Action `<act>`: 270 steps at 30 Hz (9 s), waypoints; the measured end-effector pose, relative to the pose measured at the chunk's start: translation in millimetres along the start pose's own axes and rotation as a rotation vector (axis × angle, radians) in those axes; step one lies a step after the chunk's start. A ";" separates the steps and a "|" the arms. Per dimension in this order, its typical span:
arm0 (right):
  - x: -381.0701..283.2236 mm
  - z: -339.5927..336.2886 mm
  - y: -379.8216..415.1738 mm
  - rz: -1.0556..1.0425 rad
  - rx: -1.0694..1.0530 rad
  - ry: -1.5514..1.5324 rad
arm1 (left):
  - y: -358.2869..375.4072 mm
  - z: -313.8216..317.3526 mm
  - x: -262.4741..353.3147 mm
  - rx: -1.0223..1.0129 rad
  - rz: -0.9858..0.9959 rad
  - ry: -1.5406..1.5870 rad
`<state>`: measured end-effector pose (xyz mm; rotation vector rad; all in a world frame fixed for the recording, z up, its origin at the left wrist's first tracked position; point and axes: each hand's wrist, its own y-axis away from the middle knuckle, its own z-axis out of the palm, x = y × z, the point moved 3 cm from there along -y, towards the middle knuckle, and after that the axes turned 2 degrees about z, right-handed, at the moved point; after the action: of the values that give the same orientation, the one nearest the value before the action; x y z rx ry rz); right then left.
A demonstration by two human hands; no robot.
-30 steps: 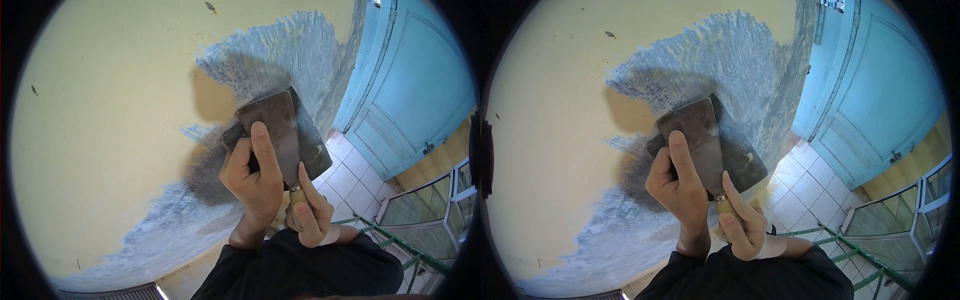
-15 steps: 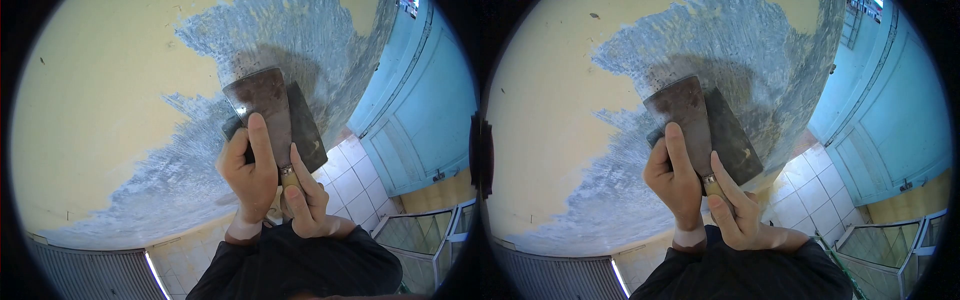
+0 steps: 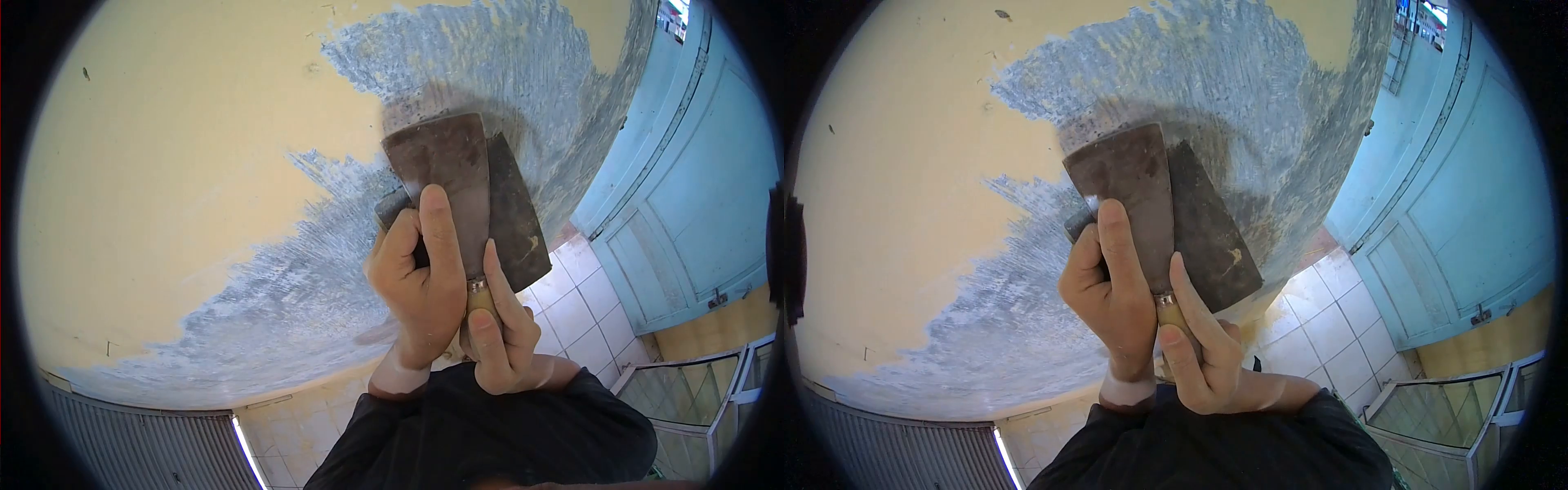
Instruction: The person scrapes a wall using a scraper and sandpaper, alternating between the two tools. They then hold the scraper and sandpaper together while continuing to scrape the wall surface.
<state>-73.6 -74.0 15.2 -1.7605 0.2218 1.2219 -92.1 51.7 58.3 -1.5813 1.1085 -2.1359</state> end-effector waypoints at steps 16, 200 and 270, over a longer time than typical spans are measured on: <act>-2.3 1.4 11.5 0.064 -0.006 -0.008 | 11.5 -3.2 -3.6 0.013 -0.076 0.046; -18.7 -5.4 -5.6 -0.018 -0.134 0.111 | 6.9 -1.5 -3.3 0.106 -0.099 0.221; -25.4 -15.3 -32.3 -0.115 -0.006 0.024 | -25.6 26.3 27.6 0.100 -0.057 0.230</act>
<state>-56.8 -77.2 55.5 -1.7693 0.1292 1.1201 -72.9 41.1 98.7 -1.3656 1.0130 -2.4195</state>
